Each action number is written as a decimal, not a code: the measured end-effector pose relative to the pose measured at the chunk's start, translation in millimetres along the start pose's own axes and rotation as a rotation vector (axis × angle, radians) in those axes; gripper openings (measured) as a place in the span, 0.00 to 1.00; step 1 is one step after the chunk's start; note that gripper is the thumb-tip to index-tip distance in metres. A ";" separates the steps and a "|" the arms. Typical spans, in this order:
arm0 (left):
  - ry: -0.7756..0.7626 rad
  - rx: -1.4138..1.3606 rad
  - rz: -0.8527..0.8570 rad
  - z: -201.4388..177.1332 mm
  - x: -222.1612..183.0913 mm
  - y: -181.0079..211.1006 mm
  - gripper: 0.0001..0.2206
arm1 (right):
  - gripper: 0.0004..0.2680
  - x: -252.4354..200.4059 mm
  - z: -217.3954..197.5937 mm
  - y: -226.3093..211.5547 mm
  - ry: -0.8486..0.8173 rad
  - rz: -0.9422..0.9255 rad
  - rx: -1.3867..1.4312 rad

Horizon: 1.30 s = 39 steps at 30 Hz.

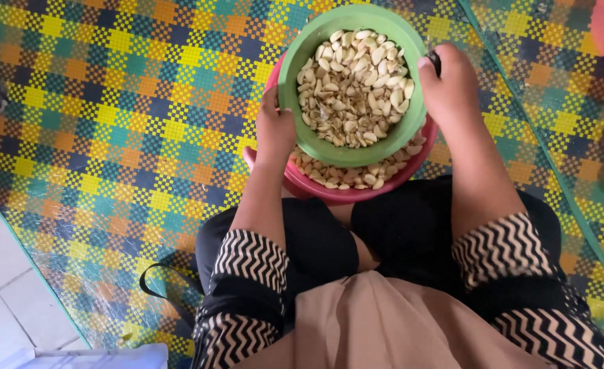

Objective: A person sitting on the floor is peeling garlic cloves by hand, removing the outer skin and placing the peeled cloves into a bowl.

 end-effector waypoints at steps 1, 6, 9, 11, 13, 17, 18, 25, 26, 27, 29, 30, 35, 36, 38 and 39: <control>0.065 0.008 0.152 -5.0 -5.9 1.8 0.28 | 0.07 -14.2 -12.3 -11.5 0.184 -0.202 -0.030; 0.190 0.215 0.106 -20.7 -38.9 -2.6 0.24 | 0.05 -51.1 -5.9 -14.0 0.436 -0.428 -0.064; 0.102 0.141 0.135 -14.4 5.9 -13.4 0.31 | 0.07 -0.2 23.3 16.3 0.375 -0.296 -0.072; 0.075 0.188 0.149 -10.8 14.7 -22.6 0.29 | 0.09 9.5 34.7 27.3 0.245 -0.193 -0.023; 0.066 0.177 0.122 -13.3 -4.8 -6.6 0.30 | 0.08 3.9 34.3 26.0 0.259 -0.207 -0.044; 0.226 0.346 0.408 -23.6 -26.1 -14.2 0.29 | 0.04 -40.9 1.3 -1.3 0.490 -0.439 0.064; 0.229 0.348 0.411 -25.6 -22.5 -17.8 0.29 | 0.04 -35.0 3.8 0.3 0.492 -0.441 0.068; 0.179 0.299 0.388 -33.4 -4.3 -39.7 0.30 | 0.07 8.2 59.2 14.3 0.284 -0.319 -0.057; 0.167 0.277 0.356 -33.5 -4.4 -41.9 0.30 | 0.06 6.8 63.5 13.2 0.215 -0.290 -0.022; 0.164 0.278 0.362 -32.8 -8.1 -39.1 0.30 | 0.06 3.3 55.8 8.7 0.221 -0.288 -0.020; 0.212 0.266 0.513 -33.3 -21.1 -29.1 0.26 | 0.05 -9.6 34.6 -4.1 0.379 -0.383 0.024; 0.208 0.267 0.508 -31.6 -20.3 -28.9 0.26 | 0.05 -12.0 31.3 -3.3 0.375 -0.379 0.022; 0.174 0.418 0.234 -21.9 -5.3 -30.3 0.28 | 0.13 15.7 60.8 23.4 0.304 -0.337 -0.119; 0.185 0.416 0.250 -21.0 -0.1 -15.7 0.28 | 0.13 23.8 50.6 15.1 0.319 -0.347 -0.113; 0.167 0.398 0.184 -20.6 -6.1 -13.9 0.30 | 0.08 15.6 47.3 13.4 0.216 -0.289 -0.060; 0.163 0.397 0.187 -19.6 -3.3 -15.8 0.30 | 0.08 19.1 47.9 17.0 0.220 -0.287 -0.062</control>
Point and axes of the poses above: each hand's wrist, its own x-axis towards the middle knuckle, its own z-axis out of the palm, y = z × x, the point moved 5 cm from there along x, towards the middle knuckle, and after that the axes turned 9 degrees about -x, right-handed, at the moved point
